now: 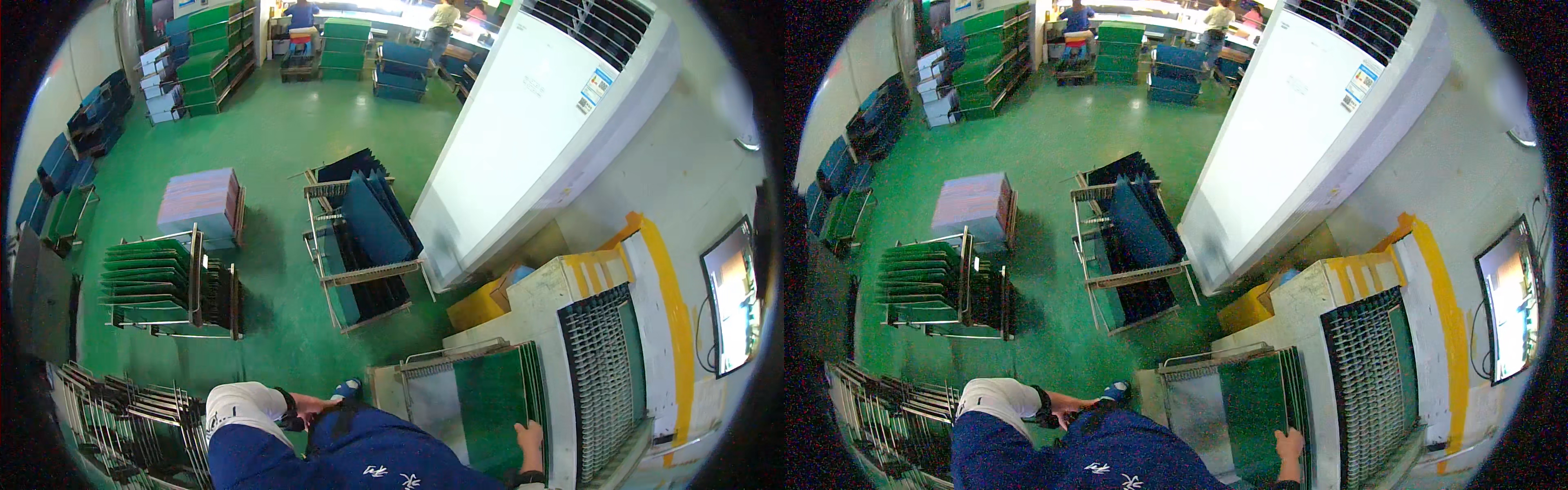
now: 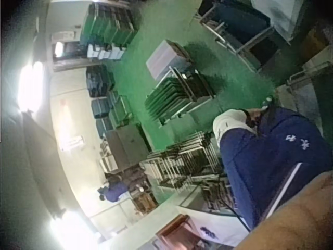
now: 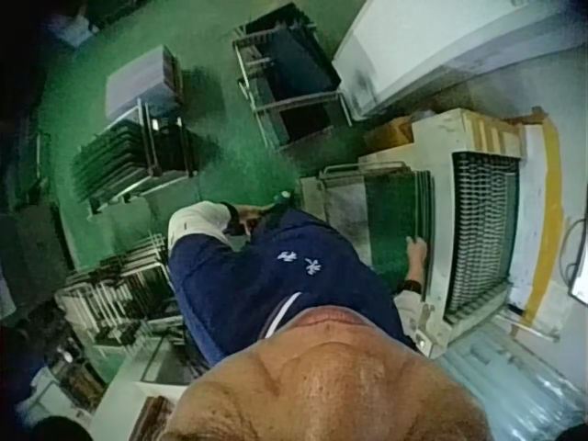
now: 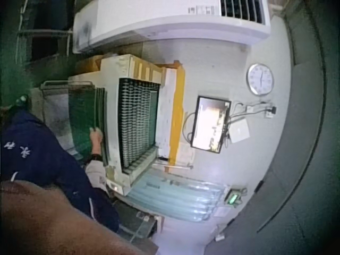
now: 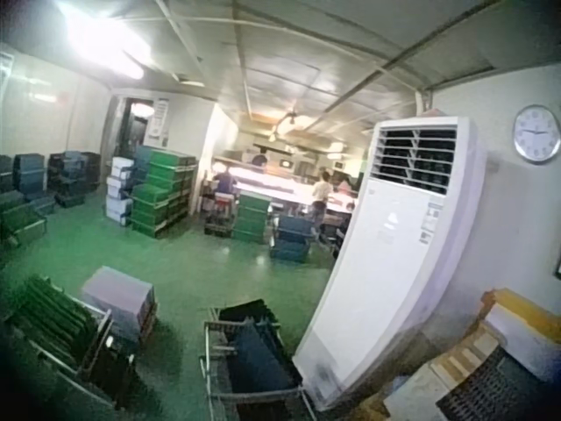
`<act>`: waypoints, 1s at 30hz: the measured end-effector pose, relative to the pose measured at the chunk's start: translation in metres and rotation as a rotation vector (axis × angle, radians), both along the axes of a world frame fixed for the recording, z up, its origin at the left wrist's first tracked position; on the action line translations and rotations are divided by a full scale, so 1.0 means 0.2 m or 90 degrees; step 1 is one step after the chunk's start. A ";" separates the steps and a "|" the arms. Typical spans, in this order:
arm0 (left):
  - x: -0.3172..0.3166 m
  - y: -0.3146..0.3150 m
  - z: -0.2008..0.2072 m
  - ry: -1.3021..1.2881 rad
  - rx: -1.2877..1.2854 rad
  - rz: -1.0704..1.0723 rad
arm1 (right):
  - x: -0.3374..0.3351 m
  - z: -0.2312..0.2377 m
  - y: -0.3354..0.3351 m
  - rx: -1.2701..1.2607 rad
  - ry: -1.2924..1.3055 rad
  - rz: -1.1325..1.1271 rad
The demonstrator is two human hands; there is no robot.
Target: Load green circuit board panels from a rack into a conveyorized processing machine.
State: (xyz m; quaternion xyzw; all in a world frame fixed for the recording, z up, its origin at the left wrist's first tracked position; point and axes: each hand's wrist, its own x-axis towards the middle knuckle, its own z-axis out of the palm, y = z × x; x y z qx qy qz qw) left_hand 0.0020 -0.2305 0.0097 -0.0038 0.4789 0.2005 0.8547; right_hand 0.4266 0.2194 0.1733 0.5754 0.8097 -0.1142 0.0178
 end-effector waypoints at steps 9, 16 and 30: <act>0.00 0.04 0.32 0.056 -0.029 0.045 | -0.04 0.03 -0.03 -0.002 0.024 -0.044; 0.08 0.07 0.37 0.026 -0.027 0.104 | 0.06 -0.06 0.01 -0.014 -0.010 -0.069; 0.19 -0.12 -0.05 -0.005 -0.072 0.218 | -0.02 0.02 -0.10 0.026 0.017 -0.030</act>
